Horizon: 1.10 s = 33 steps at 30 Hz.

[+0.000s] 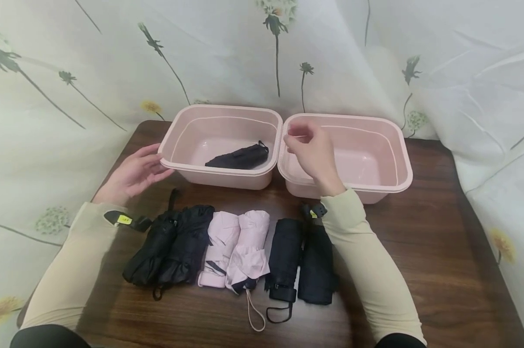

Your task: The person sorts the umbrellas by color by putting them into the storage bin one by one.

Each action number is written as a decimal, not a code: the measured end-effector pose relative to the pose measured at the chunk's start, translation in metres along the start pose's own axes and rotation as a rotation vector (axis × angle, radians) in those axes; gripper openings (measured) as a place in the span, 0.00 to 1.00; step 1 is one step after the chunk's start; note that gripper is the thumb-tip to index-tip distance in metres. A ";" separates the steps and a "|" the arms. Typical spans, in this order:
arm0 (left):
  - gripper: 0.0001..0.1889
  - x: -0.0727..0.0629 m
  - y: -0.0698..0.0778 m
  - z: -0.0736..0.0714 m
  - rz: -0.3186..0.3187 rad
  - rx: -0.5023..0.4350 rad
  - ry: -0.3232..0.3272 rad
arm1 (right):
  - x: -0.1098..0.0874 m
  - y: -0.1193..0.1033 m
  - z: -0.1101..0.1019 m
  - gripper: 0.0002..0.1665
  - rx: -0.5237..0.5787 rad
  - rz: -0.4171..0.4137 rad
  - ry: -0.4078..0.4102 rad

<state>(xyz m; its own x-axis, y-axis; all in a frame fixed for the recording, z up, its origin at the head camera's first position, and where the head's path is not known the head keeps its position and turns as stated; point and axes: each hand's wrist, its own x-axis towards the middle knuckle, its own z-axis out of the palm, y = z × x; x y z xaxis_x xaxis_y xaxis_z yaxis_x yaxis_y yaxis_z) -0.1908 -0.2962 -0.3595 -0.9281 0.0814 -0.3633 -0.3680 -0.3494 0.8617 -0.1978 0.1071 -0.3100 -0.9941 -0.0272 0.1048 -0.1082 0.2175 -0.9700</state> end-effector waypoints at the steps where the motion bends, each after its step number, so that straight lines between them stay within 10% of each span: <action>1: 0.27 0.000 0.000 0.000 0.000 -0.002 0.001 | -0.002 -0.001 -0.004 0.21 -0.007 -0.004 0.005; 22: 0.28 0.001 0.000 -0.001 -0.013 -0.015 0.009 | -0.062 -0.036 -0.076 0.18 -0.143 -0.198 0.198; 33: 0.26 0.001 0.000 -0.001 -0.007 -0.015 0.004 | -0.099 -0.021 -0.111 0.20 -0.337 -0.159 0.248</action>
<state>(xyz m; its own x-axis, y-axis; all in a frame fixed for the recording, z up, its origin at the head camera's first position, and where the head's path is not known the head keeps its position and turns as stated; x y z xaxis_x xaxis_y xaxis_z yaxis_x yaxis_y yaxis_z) -0.1918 -0.2964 -0.3604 -0.9255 0.0804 -0.3702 -0.3731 -0.3625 0.8541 -0.0974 0.2134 -0.2759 -0.9314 0.1402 0.3360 -0.2137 0.5367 -0.8163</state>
